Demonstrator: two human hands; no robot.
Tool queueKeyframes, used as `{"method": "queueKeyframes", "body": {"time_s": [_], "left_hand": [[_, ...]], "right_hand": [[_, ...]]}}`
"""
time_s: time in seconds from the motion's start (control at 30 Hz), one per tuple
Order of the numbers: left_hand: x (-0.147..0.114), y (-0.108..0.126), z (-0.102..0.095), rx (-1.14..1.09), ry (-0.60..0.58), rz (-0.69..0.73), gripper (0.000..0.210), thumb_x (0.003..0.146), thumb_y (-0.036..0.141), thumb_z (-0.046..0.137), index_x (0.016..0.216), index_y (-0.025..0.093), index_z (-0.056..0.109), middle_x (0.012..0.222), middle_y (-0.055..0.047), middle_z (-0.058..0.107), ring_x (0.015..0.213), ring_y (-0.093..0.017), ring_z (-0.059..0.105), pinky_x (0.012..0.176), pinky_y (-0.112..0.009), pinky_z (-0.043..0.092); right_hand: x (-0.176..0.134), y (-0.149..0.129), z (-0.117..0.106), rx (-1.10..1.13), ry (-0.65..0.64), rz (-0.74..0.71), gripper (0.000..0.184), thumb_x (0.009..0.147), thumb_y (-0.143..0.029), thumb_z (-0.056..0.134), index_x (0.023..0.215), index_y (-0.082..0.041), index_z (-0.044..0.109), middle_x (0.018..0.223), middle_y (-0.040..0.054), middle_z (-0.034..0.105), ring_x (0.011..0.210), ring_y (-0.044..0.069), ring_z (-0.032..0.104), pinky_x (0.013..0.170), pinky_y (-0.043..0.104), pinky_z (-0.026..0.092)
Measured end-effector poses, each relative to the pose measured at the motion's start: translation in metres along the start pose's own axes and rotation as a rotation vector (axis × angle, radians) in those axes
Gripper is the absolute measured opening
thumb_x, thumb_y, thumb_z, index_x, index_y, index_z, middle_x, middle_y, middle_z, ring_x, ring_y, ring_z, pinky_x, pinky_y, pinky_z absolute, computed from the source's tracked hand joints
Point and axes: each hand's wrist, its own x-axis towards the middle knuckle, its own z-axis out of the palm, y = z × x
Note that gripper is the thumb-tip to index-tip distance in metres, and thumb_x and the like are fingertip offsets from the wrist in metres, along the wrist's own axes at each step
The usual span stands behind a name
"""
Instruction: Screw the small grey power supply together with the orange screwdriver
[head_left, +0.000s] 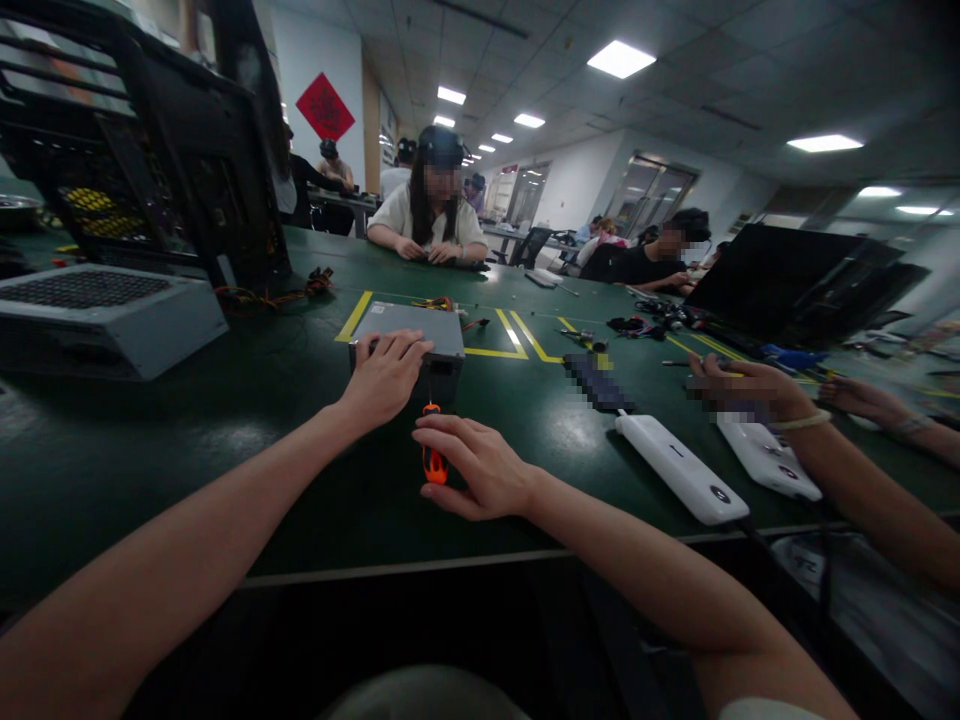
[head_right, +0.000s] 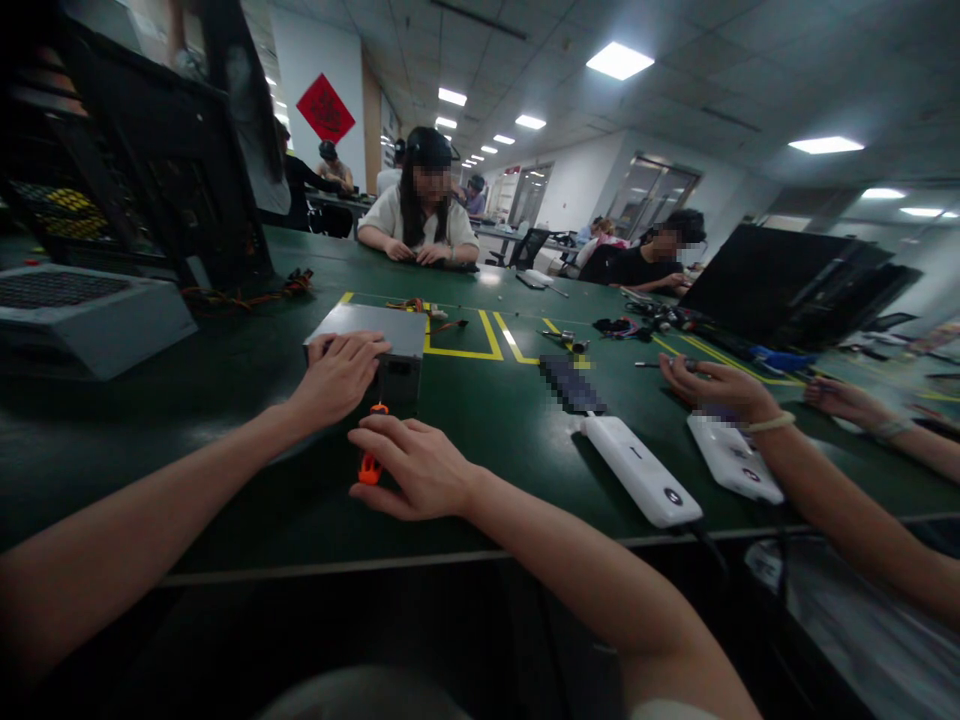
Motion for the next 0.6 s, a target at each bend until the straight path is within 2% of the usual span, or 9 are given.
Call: {"method": "queueKeyframes", "body": {"time_s": [0.1,0.3,0.47,0.6], "left_hand": [[0.0000,-0.0002,0.0005,-0.003,0.007,0.002,0.036,0.091,0.020,0.028,0.121,0.024,0.047,0.130,-0.009,0.050,0.121,-0.024,0.041,0.098,-0.047,0.021],[0.0006,0.0003,-0.0012,-0.003,-0.007,-0.003,0.035,0.091,0.021,0.028,0.121,0.024,0.047,0.131,-0.009,0.050,0.120,-0.024,0.042,0.097,-0.048,0.021],[0.0007,0.0006,-0.0008,0.001,-0.004,-0.001,0.035,0.091,0.020,0.028,0.121,0.024,0.047,0.130,-0.009,0.050,0.121,-0.024,0.042,0.097,-0.047,0.021],[0.0008,0.0005,-0.0010,-0.005,-0.003,-0.001,0.035,0.091,0.020,0.029,0.120,0.024,0.047,0.130,-0.008,0.050,0.121,-0.024,0.041,0.098,-0.047,0.021]], "right_hand": [[0.0013,-0.0004,-0.0005,-0.064,-0.019,-0.029,0.042,0.089,-0.044,0.043,0.119,-0.014,0.045,0.116,0.0157,0.056,0.105,0.020,0.058,0.079,0.031,0.048],[0.0018,0.0007,0.0016,0.031,0.092,0.011,0.048,0.084,-0.055,0.049,0.106,-0.012,0.045,0.109,0.0162,0.060,0.097,0.020,0.062,0.076,0.030,0.051],[0.0037,-0.0022,-0.0014,-0.048,-0.013,-0.037,0.045,0.090,-0.046,0.041,0.119,-0.011,0.043,0.115,0.0167,0.057,0.107,0.021,0.057,0.080,0.031,0.049],[0.0036,-0.0012,0.0021,-0.070,0.027,-0.053,0.042,0.087,-0.049,0.048,0.111,-0.014,0.048,0.111,0.0146,0.060,0.099,0.019,0.061,0.075,0.028,0.050]]}}
